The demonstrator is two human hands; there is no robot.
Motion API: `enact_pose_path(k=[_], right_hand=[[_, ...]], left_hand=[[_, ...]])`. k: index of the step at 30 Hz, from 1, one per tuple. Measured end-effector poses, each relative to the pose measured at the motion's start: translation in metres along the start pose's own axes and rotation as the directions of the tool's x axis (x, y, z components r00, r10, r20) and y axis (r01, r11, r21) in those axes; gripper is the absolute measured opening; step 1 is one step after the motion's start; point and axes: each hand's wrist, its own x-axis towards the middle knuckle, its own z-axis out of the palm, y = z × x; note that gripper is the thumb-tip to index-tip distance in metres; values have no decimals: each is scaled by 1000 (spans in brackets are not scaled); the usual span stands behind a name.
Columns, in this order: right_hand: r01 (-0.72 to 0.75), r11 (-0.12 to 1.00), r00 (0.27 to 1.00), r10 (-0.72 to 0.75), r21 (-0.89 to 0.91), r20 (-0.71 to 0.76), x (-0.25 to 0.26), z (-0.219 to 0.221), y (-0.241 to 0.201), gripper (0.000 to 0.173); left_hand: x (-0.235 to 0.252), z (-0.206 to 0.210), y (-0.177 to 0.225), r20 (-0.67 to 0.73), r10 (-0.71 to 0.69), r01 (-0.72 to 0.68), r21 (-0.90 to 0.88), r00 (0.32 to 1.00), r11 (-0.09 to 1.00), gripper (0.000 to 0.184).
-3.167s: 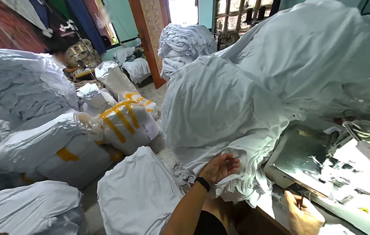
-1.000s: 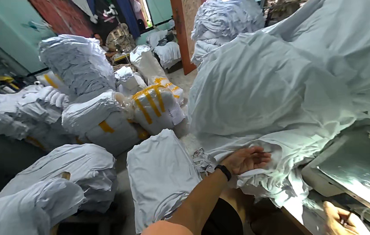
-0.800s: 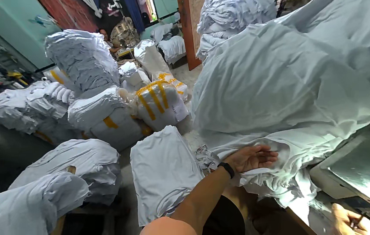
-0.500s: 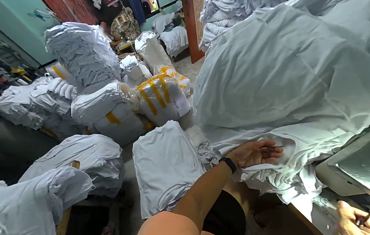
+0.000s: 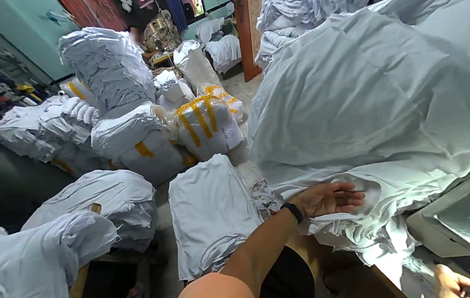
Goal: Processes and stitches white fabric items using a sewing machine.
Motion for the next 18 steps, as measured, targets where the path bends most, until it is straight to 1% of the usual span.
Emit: enact_pose_path(k=[2,4,6,8,10,15,18], right_hand=[[-26,1000,1000,26,3,-11,1,4,-19,16],[-47,999,999,47,3,-11,2,4,-26,15],[-49,999,999,49,-2,7,4,1,-5,18],[-77,995,996,80,-57,50,6,-4,14,23],[-75,994,995,80,-81,62,7,-5,17,24],[-38,997,997,43,-69,69,5,-6,18,25],[-49,999,998,50,-15,46,3,-3,11,21]], left_hand=[[0,0,1,1,-4,4,-16,1000,1000,36],[0,0,2,8,-8,8,-21,1000,1000,36],[2,-2,2,14,-13,13,-12,1000,1000,37],[2,-4,1,17,-21,21,-6,1000,1000,36],[3,-4,0,16,-13,13,-13,1000,1000,35],[-1,0,-2,-31,23,-23,-4,999,1000,34],[-2,1,-2,-32,27,-27,5,999,1000,35]])
